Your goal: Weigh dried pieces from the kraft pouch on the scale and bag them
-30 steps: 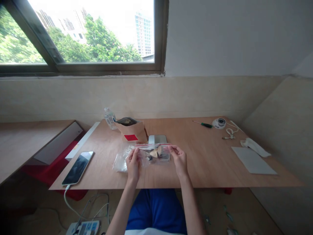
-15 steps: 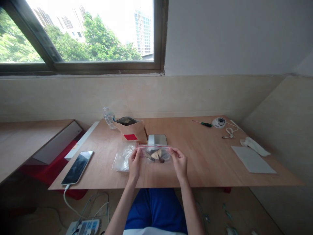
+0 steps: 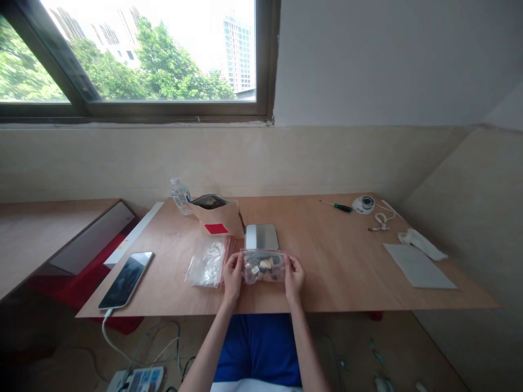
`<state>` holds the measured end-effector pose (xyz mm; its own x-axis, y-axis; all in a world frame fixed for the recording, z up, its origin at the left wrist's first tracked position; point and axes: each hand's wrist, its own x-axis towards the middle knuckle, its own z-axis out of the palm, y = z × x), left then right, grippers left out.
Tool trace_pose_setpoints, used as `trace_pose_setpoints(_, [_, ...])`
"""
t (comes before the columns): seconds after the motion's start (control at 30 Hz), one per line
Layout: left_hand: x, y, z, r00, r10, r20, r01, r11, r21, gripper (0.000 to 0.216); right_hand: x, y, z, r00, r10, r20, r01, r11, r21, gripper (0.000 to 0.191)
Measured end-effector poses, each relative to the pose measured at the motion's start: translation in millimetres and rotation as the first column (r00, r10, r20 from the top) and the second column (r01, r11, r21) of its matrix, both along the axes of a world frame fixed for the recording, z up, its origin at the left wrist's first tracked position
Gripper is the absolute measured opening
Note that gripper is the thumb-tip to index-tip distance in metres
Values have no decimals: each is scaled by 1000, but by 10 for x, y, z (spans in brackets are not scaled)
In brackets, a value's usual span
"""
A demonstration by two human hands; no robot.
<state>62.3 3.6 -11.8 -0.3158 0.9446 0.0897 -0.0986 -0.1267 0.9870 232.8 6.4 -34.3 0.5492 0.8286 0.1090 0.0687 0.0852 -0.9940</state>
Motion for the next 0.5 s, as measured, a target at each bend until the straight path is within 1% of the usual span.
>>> trace_pose_setpoints(0.17, [-100, -36, 5, 996, -87, -7, 87, 996, -29, 33, -20, -24, 16, 995, 40, 88, -38, 999, -22, 45])
trace_pose_setpoints(0.3, [-106, -48, -1, 997, -71, 11, 71, 997, -36, 34, -41, -40, 21, 993, 38, 111, -36, 999, -22, 44])
trace_pose_setpoints(0.5, [-75, -37, 15, 999, -41, -11, 41, 999, -31, 34, -17, -2, -115, 990, 10, 138, -8, 1000, -10, 44])
